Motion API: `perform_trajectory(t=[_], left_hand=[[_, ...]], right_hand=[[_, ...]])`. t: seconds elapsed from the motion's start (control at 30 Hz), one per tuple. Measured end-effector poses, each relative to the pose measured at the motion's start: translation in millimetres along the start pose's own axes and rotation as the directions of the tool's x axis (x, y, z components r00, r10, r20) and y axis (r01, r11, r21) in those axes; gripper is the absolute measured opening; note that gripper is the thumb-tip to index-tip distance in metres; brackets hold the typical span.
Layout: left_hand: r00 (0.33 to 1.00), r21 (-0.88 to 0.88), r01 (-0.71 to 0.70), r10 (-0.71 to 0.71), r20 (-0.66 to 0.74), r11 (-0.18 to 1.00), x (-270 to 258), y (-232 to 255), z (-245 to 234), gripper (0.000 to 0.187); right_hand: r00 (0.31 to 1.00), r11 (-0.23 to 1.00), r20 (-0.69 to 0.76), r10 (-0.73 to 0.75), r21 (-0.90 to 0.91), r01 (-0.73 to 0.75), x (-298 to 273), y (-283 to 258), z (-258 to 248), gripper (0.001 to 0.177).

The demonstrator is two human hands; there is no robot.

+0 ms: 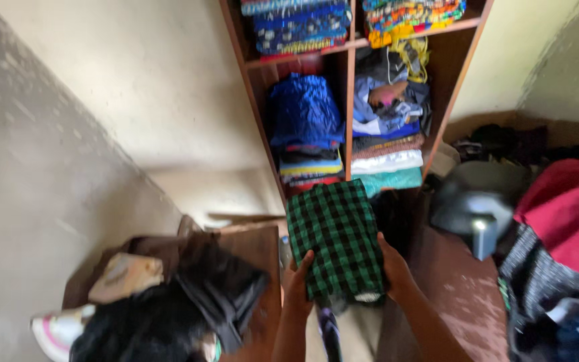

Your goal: The person folds pieces of clothing one at a time on a wooden table and places each folded item into a shelf.

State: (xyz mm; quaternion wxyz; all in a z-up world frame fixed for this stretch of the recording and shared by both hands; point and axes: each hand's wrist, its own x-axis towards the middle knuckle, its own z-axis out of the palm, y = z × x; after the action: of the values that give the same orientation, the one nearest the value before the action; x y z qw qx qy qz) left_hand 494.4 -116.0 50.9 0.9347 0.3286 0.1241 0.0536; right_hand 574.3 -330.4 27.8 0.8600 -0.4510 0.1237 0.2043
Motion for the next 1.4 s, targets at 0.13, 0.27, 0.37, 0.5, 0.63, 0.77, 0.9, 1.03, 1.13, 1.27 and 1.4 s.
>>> perform_trajectory(t=[0.13,0.27,0.37,0.5,0.63,0.77,0.9,1.03,1.13,1.27,1.4], left_hand=[[0.996,0.002,-0.005,0.005,0.088,1.000,82,31,12,0.053],[0.996,0.078,-0.011,0.004,0.091,0.997,168,85,41,0.056],[0.990,0.156,-0.088,0.070,0.119,0.984,230,123,60,0.061],[0.978,0.215,-0.155,0.119,0.169,0.964,314,155,77,0.066],[0.988,0.255,-0.108,0.075,0.138,0.961,408,162,77,0.068],[0.950,0.527,-0.310,0.280,0.139,0.791,516,146,56,0.058],[0.651,0.667,-0.267,0.380,0.657,-0.695,564,120,29,0.036],[0.699,0.876,-0.300,0.538,0.471,-0.377,520,122,60,0.044],[0.860,0.900,-0.254,0.343,0.378,-0.355,491,137,97,0.057],[0.568,0.747,-0.463,0.487,0.664,-0.478,501,144,97,0.062],[0.627,0.781,-0.407,0.476,0.616,-0.474,534,131,73,0.062]], right_hand=[[0.991,0.990,0.110,0.076,0.106,-0.088,54,-37,35,0.052],[0.992,0.989,0.077,-0.097,-0.101,0.104,125,-80,90,0.045],[0.973,0.965,0.124,-0.193,-0.154,0.211,180,-111,133,0.046],[0.958,0.978,0.218,-0.187,-0.051,0.202,257,-142,162,0.045],[0.981,0.988,0.128,-0.145,0.064,0.138,374,-153,146,0.037],[0.933,0.932,0.035,-0.358,-0.055,0.359,481,-162,120,0.033],[0.581,0.009,0.328,-0.745,-0.865,0.501,488,-167,125,0.038],[0.359,-0.173,0.382,-0.852,-0.851,0.496,433,-165,180,0.059],[0.400,-0.233,0.422,-0.814,-0.867,0.441,428,-169,221,0.066],[0.703,-0.344,0.347,-0.620,-0.926,0.154,460,-166,238,0.070],[0.696,-0.372,0.414,-0.587,-0.901,0.222,490,-153,234,0.074]])
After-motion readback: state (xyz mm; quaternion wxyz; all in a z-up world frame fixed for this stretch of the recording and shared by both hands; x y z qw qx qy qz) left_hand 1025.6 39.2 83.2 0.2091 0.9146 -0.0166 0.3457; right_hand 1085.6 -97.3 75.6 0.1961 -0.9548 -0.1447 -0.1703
